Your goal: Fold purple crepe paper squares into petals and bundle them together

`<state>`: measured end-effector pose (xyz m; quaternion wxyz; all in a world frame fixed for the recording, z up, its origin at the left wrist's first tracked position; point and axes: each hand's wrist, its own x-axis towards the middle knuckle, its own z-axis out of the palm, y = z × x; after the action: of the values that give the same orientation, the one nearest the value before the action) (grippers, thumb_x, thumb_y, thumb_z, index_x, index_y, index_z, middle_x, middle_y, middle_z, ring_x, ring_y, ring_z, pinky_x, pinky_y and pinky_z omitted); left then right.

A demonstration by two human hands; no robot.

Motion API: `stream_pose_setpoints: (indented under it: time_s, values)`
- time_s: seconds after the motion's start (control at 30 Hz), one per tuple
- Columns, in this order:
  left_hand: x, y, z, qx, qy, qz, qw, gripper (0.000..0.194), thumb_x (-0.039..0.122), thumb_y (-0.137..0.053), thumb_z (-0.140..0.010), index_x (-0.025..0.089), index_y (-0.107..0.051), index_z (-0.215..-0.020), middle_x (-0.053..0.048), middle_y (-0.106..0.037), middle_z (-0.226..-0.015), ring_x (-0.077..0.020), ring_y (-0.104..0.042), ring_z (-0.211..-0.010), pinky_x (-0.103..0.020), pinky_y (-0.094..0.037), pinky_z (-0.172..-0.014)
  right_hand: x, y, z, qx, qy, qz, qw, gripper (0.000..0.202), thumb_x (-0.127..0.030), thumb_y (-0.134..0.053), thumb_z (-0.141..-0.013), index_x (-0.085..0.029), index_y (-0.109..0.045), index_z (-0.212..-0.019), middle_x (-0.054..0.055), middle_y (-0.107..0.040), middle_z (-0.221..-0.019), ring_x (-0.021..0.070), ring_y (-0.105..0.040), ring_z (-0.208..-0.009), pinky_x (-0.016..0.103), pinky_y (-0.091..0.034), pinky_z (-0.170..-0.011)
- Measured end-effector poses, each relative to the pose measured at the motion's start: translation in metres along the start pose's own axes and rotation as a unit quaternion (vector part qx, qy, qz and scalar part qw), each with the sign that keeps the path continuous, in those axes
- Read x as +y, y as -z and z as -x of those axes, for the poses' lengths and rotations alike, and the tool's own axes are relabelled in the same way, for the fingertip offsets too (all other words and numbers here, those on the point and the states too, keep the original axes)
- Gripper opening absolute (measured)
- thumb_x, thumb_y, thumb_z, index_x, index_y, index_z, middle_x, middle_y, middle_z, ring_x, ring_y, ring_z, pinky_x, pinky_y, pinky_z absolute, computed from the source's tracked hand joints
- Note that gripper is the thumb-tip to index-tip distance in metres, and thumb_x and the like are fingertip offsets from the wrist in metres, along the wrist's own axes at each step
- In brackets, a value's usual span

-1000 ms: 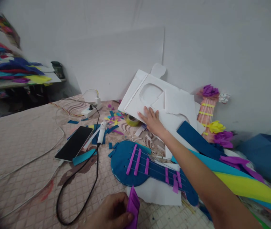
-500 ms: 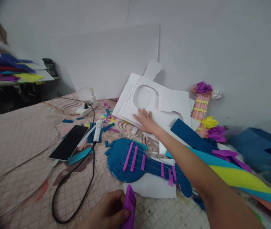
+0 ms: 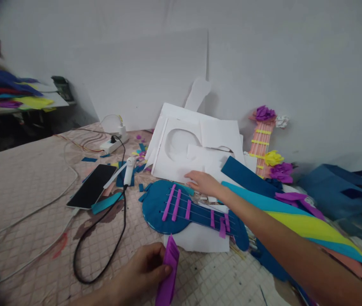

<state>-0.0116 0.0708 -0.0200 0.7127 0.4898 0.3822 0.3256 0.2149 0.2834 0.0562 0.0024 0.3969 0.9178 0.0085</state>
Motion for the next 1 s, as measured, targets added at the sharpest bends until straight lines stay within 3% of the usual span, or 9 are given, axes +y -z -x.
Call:
stream_pose_setpoints:
  time_s: [0.1, 0.2, 0.47, 0.6, 0.73, 0.8, 0.9, 1.0]
  values:
    - [-0.002, 0.000, 0.000, -0.004, -0.012, 0.016, 1.000, 0.017, 0.025, -0.060, -0.070, 0.015, -0.046, -0.070, 0.003, -0.042, -0.065, -0.0095, -0.040, -0.060, -0.023, -0.030, -0.054, -0.027, -0.012, 0.021, 0.009, -0.052, -0.023, 0.998, 0.039, -0.040, -0.042, -0.093, -0.019, -0.059, -0.120, 0.011, -0.068, -0.110, 0.0225, -0.066, -0.091, 0.034, -0.051, -0.078]
    - [-0.004, -0.001, -0.001, -0.001, -0.011, 0.002, 1.000, 0.015, 0.023, -0.059, -0.070, 0.015, -0.046, -0.069, 0.003, -0.042, -0.064, -0.0098, -0.041, -0.060, -0.023, -0.030, -0.054, -0.043, -0.020, 0.039, 0.024, -0.095, -0.041, 0.994, 0.040, -0.038, -0.038, -0.094, -0.018, -0.057, -0.123, 0.011, -0.071, -0.099, 0.0230, -0.067, -0.085, 0.034, -0.051, -0.073]
    - [-0.005, 0.000, -0.002, -0.003, -0.034, 0.004, 0.999, 0.021, 0.026, -0.063, -0.070, 0.016, -0.044, -0.070, 0.003, -0.044, -0.066, -0.0100, -0.040, -0.061, -0.023, -0.031, -0.055, -0.069, -0.025, 0.066, 0.021, -0.054, -0.108, 0.992, 0.039, -0.033, -0.040, -0.094, -0.022, -0.049, -0.131, 0.008, -0.067, -0.113, 0.0201, -0.064, -0.099, 0.034, -0.051, -0.085]
    - [-0.002, 0.001, -0.002, -0.002, -0.032, -0.014, 0.999, 0.026, 0.032, -0.064, -0.072, 0.017, -0.042, -0.068, 0.003, -0.042, -0.065, -0.0103, -0.040, -0.061, -0.023, -0.030, -0.054, -0.060, -0.019, 0.069, 0.031, -0.036, -0.117, 0.992, 0.037, -0.032, -0.041, -0.094, -0.023, -0.053, -0.127, 0.008, -0.063, -0.123, 0.0211, -0.060, -0.109, 0.038, -0.048, -0.093]
    - [-0.003, 0.001, -0.001, 0.001, -0.032, -0.038, 0.999, 0.027, 0.033, -0.063, -0.073, 0.017, -0.041, -0.068, 0.003, -0.042, -0.064, -0.0104, -0.040, -0.061, -0.023, -0.029, -0.054, -0.037, -0.007, 0.068, 0.066, -0.050, -0.111, 0.990, 0.034, -0.032, -0.040, -0.093, -0.019, -0.060, -0.118, 0.013, -0.066, -0.115, 0.0259, -0.061, -0.107, 0.045, -0.048, -0.091]
    - [-0.004, 0.001, -0.001, -0.005, -0.036, -0.042, 0.998, 0.027, 0.034, -0.063, -0.073, 0.017, -0.042, -0.069, 0.003, -0.042, -0.064, -0.0103, -0.039, -0.061, -0.023, -0.029, -0.054, -0.038, 0.001, 0.065, 0.078, -0.050, -0.113, 0.989, 0.033, -0.032, -0.039, -0.094, -0.018, -0.062, -0.115, 0.013, -0.068, -0.108, 0.0254, -0.064, -0.099, 0.043, -0.050, -0.085]
    - [-0.003, 0.001, 0.000, -0.013, -0.048, -0.046, 0.998, 0.028, 0.036, -0.063, -0.074, 0.016, -0.043, -0.070, 0.003, -0.042, -0.065, -0.0098, -0.038, -0.061, -0.022, -0.029, -0.054, -0.067, 0.009, 0.054, 0.085, -0.023, -0.129, 0.988, 0.031, -0.031, -0.039, -0.095, -0.019, -0.063, -0.110, 0.011, -0.070, -0.103, 0.0210, -0.066, -0.090, 0.037, -0.052, -0.079]
    - [0.006, 0.004, 0.004, -0.063, -0.045, -0.054, 0.996, 0.028, 0.036, -0.065, -0.074, 0.016, -0.047, -0.071, 0.003, -0.043, -0.065, -0.0087, -0.037, -0.060, -0.021, -0.028, -0.053, -0.118, 0.011, 0.035, 0.076, 0.044, -0.150, 0.985, 0.027, -0.028, -0.042, -0.095, -0.021, -0.063, -0.111, 0.007, -0.070, -0.105, 0.0176, -0.064, -0.097, 0.031, -0.049, -0.085]
